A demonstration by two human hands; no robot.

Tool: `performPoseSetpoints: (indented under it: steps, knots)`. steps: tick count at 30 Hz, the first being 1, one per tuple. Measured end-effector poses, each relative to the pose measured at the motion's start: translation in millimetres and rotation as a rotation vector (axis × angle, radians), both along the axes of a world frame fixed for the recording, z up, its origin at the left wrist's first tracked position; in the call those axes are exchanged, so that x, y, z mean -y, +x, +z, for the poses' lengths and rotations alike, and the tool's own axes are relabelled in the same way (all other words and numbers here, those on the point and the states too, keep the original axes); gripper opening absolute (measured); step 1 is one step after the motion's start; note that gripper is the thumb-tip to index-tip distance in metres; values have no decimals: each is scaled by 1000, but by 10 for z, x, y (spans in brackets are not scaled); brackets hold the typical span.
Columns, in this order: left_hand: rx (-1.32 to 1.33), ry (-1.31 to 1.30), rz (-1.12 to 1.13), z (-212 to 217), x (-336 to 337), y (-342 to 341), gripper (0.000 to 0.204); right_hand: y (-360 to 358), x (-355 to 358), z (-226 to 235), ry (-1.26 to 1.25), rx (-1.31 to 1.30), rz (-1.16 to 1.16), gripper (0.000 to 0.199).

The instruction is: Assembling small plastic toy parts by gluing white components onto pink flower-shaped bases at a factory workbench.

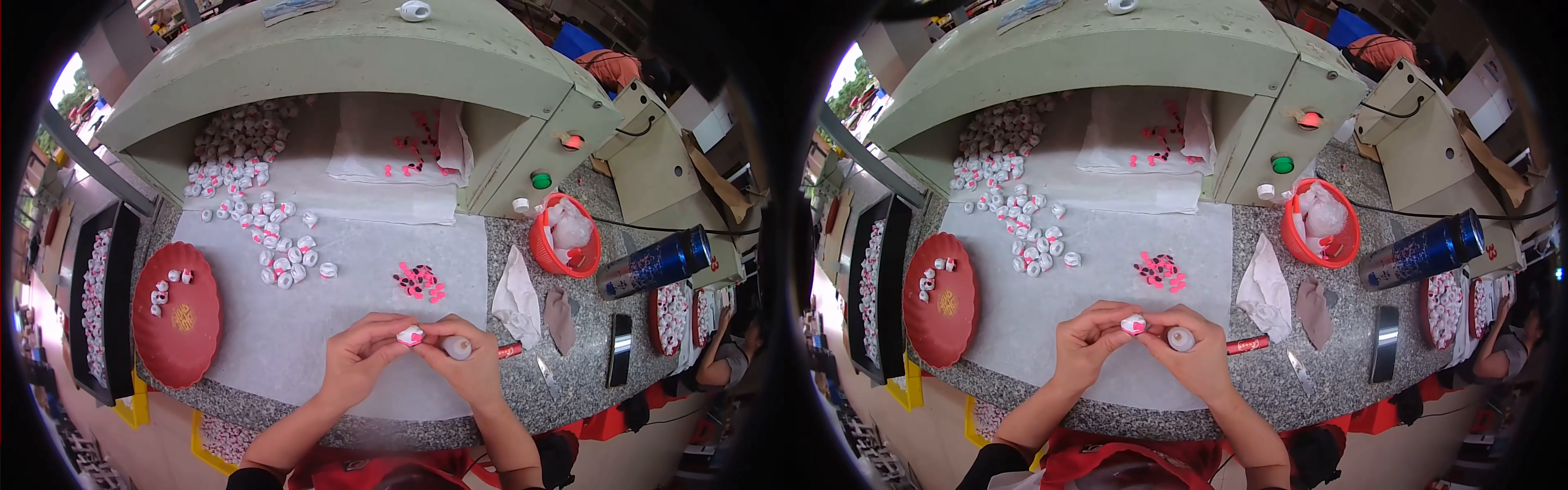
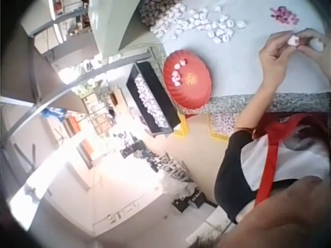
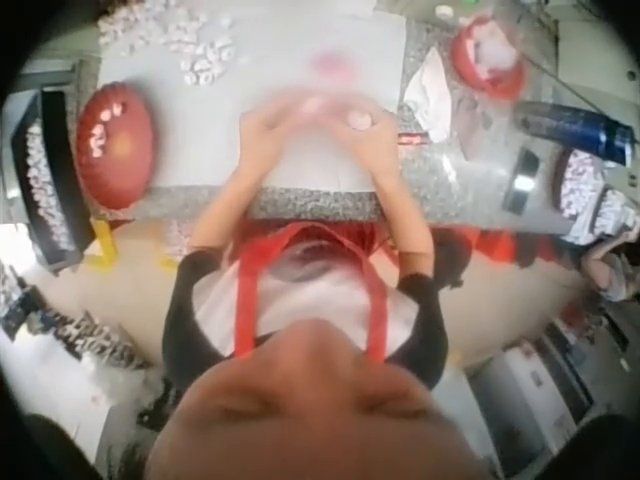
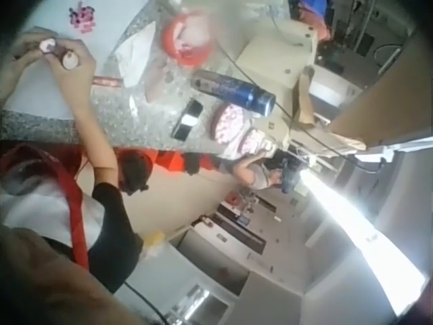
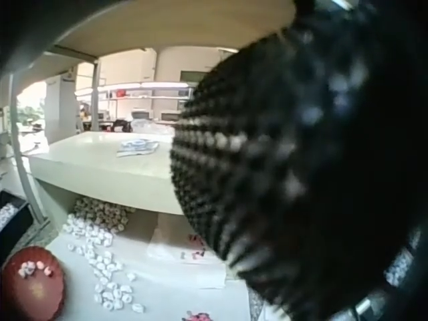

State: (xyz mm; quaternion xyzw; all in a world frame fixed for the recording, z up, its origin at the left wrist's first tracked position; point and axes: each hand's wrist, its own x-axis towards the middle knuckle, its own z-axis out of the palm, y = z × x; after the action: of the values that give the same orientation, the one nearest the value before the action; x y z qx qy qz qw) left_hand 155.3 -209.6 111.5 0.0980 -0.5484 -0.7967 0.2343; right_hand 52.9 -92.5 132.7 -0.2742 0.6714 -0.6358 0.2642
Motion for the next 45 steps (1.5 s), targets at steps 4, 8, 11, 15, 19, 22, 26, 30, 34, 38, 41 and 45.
performPoseSetpoints:
  steps: [4,8,11,15,19,22,26,30,34,38,41,45]
  knots:
    - [-39,-91,65,-14,-70,-17,26,-3,-21,-48,-32,-100,5,22]
    - [-11,-119,104,-24,-100,-11,27,4,-25,-59,-49,-109,7,23]
    - [-6,-142,118,-36,-114,-11,27,6,-33,-63,-25,-107,9,23]
    - [-6,-114,118,-31,-120,-12,26,9,-35,-86,-31,-92,11,22]
    - [-2,-124,133,-28,-127,-10,22,12,-32,-84,-33,-92,16,22]
    - [0,-116,129,-25,-121,-9,22,10,-29,-86,-30,-109,15,22]
    - [8,-88,109,-34,-109,-6,25,3,-29,-101,-41,-115,19,21]
    - [54,70,58,-48,-67,-20,26,-6,0,-116,-35,-120,-2,18]
    - [92,318,15,-79,-46,-28,25,17,42,-7,-59,-208,-52,17]
    - [141,261,20,21,-31,2,26,-43,4,-42,-82,-290,28,19]
    - [136,15,32,92,-28,6,27,-119,-53,-72,-106,-245,97,21]
    - [95,-351,56,82,-13,11,28,-138,-62,-136,-160,-53,146,22]
